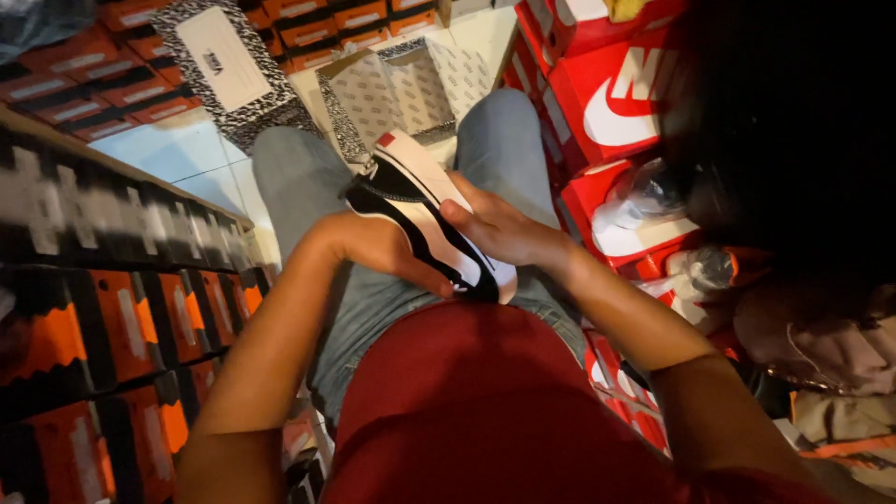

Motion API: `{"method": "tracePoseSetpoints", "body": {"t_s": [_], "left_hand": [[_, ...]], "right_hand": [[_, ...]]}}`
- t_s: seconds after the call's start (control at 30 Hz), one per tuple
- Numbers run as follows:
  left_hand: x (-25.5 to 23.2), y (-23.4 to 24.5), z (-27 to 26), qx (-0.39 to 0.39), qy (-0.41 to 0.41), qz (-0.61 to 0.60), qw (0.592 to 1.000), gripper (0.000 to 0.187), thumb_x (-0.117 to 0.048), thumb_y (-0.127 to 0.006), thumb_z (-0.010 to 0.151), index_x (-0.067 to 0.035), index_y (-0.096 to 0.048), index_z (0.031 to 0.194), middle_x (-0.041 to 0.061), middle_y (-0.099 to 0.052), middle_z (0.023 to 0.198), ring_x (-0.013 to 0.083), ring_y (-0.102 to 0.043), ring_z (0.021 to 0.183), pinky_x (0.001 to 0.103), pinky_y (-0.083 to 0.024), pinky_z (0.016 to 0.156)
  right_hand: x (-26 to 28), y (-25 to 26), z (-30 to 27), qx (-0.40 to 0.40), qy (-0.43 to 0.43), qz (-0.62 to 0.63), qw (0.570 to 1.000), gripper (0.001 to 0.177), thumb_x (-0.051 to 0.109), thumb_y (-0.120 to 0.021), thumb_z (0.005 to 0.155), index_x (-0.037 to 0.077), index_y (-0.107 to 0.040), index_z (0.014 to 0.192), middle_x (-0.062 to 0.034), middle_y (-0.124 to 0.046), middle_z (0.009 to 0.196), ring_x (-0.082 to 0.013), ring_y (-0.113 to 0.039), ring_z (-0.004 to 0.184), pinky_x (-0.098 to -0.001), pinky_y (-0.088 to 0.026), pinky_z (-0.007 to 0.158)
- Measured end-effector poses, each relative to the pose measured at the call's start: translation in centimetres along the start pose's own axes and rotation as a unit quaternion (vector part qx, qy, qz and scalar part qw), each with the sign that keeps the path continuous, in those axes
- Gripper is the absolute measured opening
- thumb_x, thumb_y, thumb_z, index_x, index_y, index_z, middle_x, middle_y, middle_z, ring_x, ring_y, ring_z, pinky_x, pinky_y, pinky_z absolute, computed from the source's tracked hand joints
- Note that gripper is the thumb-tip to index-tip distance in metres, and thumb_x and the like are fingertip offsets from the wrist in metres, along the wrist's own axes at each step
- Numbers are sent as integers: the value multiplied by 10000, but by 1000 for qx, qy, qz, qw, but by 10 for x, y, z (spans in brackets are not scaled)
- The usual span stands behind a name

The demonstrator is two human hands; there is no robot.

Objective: The person wipes a black and white sneaker with a yellow cloth, focusing on the upper, sides, and sole. The person then places the shoe into a Vans box.

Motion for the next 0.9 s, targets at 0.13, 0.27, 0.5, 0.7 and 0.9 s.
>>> {"method": "tracePoseSetpoints", "body": {"t_s": [0.13, 0.27, 0.5, 0.7, 0.9], "left_hand": [[51, 0, -1, -7, -82, -17, 996, 677, -333, -887, 799, -60, -653, 1373, 131, -551, 1505, 240, -504, 1367, 503, -386, 1184], [70, 5, -33, -142, -43, -49, 988, 642, -238, -861, 804, -6, -645, 1362, 234, -602, 1418, 341, -555, 1324, 535, -391, 1174], [176, -8, -50, -359, -42, -541, 760, 330, -95, -692, 888, 45, -717, 1186, 180, -741, 1188, 284, -722, 1085, 405, -543, 1044], [118, 3, -21, -454, -150, -685, 551, 533, -229, -673, 913, 44, -589, 1363, 224, -667, 1308, 341, -643, 1208, 460, -492, 1103], [93, 3, -16, -496, -129, -692, 508, 551, -257, -680, 886, 8, -602, 1363, 224, -666, 1317, 353, -652, 1196, 493, -509, 1090]], "right_hand": [[5, -6, 9, 23, 23, 19, 999, 509, 470, -413, 1068, 206, -392, 1503, -322, -649, 1213, -434, -601, 1222, -578, -471, 997], [-25, 5, 44, 19, 89, -46, 995, 516, 334, -444, 1086, -10, -478, 1470, -398, -546, 1385, -547, -481, 1332, -587, -373, 1146], [-98, 200, 58, -426, 201, -197, 860, 220, 182, -641, 1049, 30, -649, 1209, -154, -677, 1094, -277, -673, 953, -386, -540, 784], [-137, 264, 54, -505, 7, -347, 791, 487, 358, -841, 1004, 12, -588, 1234, -257, -678, 1115, -457, -659, 979, -534, -513, 798], [-209, 317, 74, -546, 60, -382, 743, 202, 205, -685, 1058, 30, -738, 971, -203, -751, 875, -420, -715, 763, -516, -522, 618]]}}
Point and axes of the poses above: each hand's wrist, its own z-axis towards the middle knuckle, its own y-axis out of the back of the hand, x = y × z, the point moved 4 cm from there along z, towards the middle knuckle
